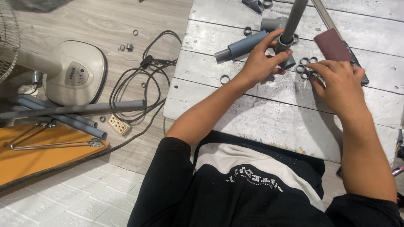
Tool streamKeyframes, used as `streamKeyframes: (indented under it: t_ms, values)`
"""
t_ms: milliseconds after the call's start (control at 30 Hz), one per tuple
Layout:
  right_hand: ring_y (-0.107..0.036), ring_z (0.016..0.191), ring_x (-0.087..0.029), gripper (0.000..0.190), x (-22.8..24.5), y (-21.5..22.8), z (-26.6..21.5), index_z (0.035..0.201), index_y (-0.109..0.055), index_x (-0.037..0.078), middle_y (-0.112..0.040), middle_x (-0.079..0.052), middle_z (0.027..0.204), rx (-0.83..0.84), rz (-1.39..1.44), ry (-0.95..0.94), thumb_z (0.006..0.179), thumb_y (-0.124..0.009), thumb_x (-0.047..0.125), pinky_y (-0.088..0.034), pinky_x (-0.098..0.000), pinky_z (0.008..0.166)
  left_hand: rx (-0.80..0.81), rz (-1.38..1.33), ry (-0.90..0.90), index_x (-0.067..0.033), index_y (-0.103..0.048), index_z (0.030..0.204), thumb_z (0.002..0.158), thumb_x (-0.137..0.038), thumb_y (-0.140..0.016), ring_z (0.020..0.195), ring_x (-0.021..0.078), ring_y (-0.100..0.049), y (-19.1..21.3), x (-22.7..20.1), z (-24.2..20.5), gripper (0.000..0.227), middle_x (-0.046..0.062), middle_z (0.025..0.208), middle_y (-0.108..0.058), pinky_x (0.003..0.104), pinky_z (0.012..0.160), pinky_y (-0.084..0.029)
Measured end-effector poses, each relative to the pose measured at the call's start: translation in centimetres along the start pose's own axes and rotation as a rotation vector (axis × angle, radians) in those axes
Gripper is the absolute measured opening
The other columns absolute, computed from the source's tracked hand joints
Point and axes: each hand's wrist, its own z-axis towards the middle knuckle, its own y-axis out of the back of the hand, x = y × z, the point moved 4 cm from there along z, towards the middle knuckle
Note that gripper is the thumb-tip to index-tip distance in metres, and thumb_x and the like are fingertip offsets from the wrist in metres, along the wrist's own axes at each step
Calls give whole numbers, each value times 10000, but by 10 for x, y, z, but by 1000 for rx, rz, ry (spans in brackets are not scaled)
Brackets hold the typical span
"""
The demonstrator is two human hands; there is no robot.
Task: The person assembles gray PVC pipe fittings on a white table. They connect a straight pipe to an elbow joint and then attach a multi-hole connector to the end of the pipe. The person handles the components by hand, aligning and pushing them together to form a structure.
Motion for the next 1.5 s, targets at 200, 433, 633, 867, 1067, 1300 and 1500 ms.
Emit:
streamKeyframes:
  t_ms: [200, 433, 633, 867, 1067, 1300, 1500]
  values:
    - [-492, 1164, -348, 303, -4, 5, 1, 1140, -704, 167, -622, -94, 1303, 32, 39, -98, 962, -661, 408, -276, -475, 898, -14, -21, 7, -258, -454, 1405, 856, -155, -688, 885, 303, -753, -1, 16, 11, 605, 159, 1233, -597, 379, 669, -711]
    - [-387, 1304, -342, 311, 11, 20, 4, 977, -775, 209, -558, -76, 1381, 130, 133, -25, 896, -661, 487, -272, -535, 997, -22, -13, -5, -214, -462, 1401, 872, -160, -682, 919, 257, -730, -1, 0, 1, 576, 102, 1133, -605, 362, 685, -726]
    - [-348, 1328, -375, 367, 19, 18, 1, 1094, -752, 231, -497, -100, 1445, 69, 167, 122, 903, -618, 515, -249, -561, 1003, -28, -16, -10, -206, -491, 1372, 869, -180, -678, 939, 212, -677, -2, -5, -3, 537, 76, 1083, -589, 363, 695, -719]
    - [-323, 1336, -355, 450, 5, 19, 4, 1189, -706, 125, -470, -178, 1458, 72, 121, -92, 1000, -546, 501, -212, -539, 1035, -23, -9, 2, -215, -477, 1391, 875, -171, -671, 895, 216, -688, -2, -5, -4, 553, 84, 1103, -571, 355, 704, -717]
    - [-310, 1390, -322, 442, 18, 27, 6, 1024, -747, 147, -462, -113, 1479, 218, 94, -58, 942, -547, 533, -194, -556, 1100, -22, -12, 3, -216, -466, 1398, 869, -170, -678, 909, 232, -695, 0, 0, 0, 573, 100, 1133, -581, 362, 708, -722]
    - [-433, 1230, -309, 467, 40, 28, 4, 1097, -742, 209, -569, -80, 1314, 334, 174, 103, 905, -521, 573, -301, -512, 1007, -18, -5, -21, -216, -473, 1390, 862, -182, -684, 916, 211, -678, -1, 0, 0, 569, 86, 1084, -589, 362, 698, -723]
    - [-502, 1143, -307, 457, 17, 18, 6, 1216, -697, 248, -601, -122, 1208, 277, 58, -92, 990, -460, 567, -282, -491, 1002, -15, -7, -7, -219, -479, 1384, 860, -186, -681, 909, 222, -689, -1, -2, -1, 562, 84, 1094, -588, 366, 711, -721]
